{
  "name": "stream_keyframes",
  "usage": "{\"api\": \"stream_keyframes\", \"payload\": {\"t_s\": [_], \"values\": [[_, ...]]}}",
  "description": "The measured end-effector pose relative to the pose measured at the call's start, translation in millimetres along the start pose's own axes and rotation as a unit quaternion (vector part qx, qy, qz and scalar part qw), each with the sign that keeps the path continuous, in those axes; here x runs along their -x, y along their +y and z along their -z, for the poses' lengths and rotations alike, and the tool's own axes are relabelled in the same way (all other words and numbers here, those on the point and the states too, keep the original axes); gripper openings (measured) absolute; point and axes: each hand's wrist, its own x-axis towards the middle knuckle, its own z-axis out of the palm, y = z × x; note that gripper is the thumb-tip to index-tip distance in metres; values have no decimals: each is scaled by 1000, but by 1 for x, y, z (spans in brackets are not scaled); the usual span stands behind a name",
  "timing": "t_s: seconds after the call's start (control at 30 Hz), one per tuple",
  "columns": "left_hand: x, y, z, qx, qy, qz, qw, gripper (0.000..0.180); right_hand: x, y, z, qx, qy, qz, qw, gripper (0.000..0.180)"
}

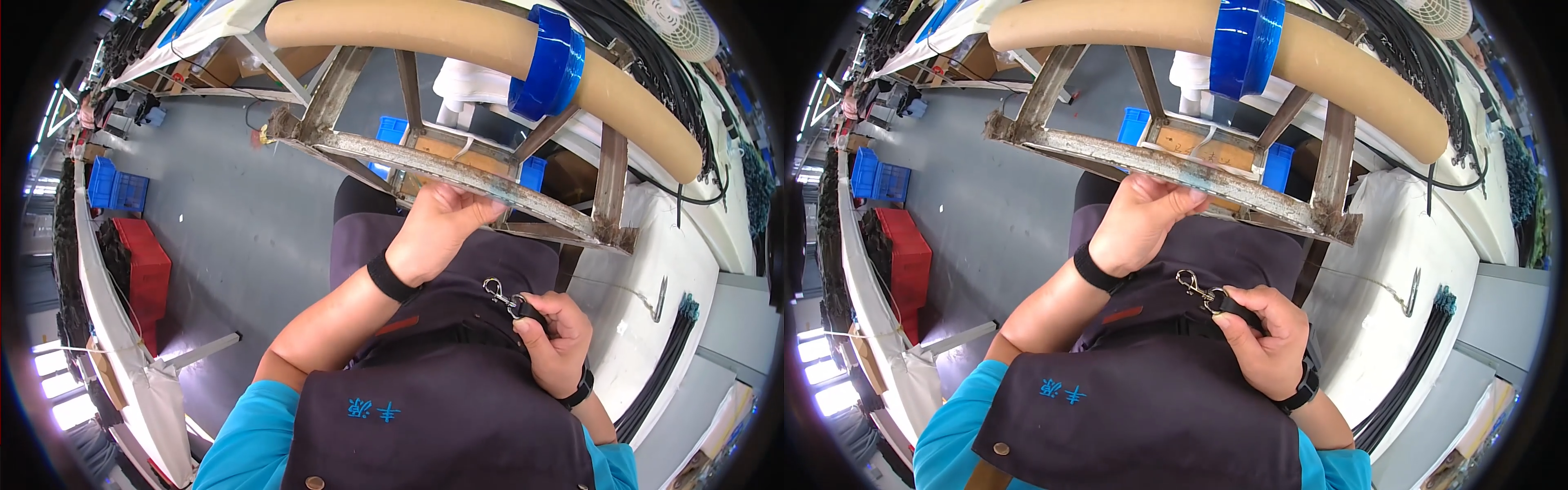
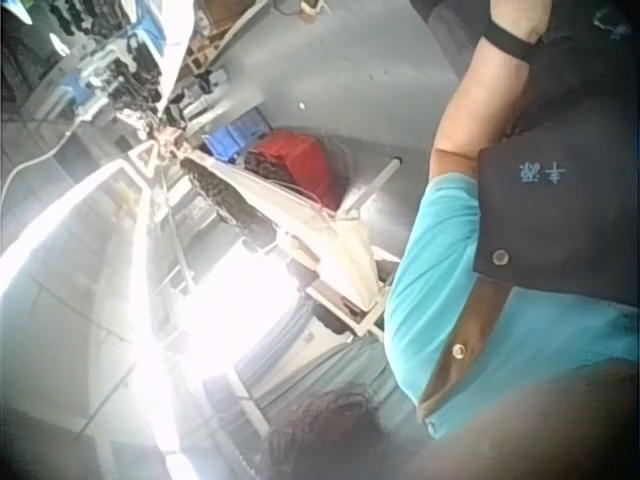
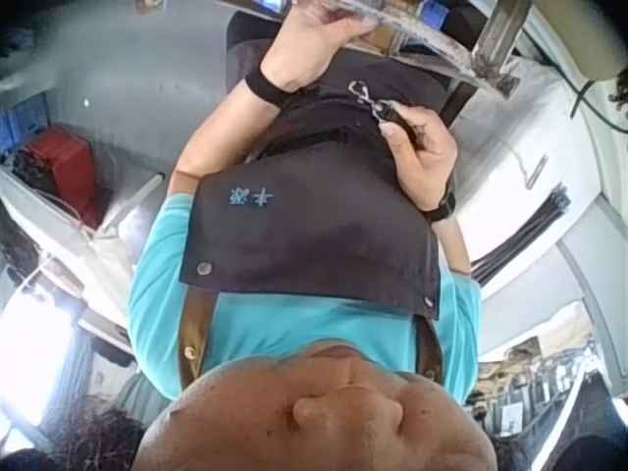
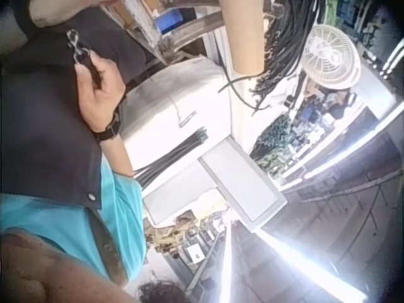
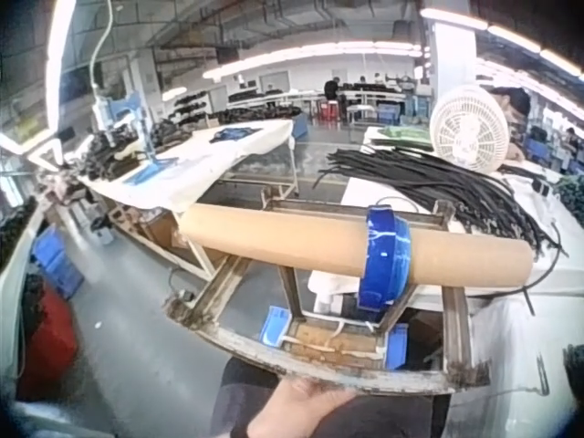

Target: Assembling small metal clips onto black straps and organizing them by placing them into plastic sleeves and sorting onto a pile.

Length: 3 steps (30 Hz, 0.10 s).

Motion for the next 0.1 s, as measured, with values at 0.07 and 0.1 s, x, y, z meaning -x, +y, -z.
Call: {"api": "stream_keyframes", "payload": {"t_s": [0.07, 0.1], "values": [[7, -1, 1, -38, 32, 41, 998, 20, -2, 0, 1, -9, 5, -1, 1000, 21], [6, -2, 1, -38, 33, 43, 998, 20, -3, 0, 1, -9, 4, -4, 1000, 22]]}}
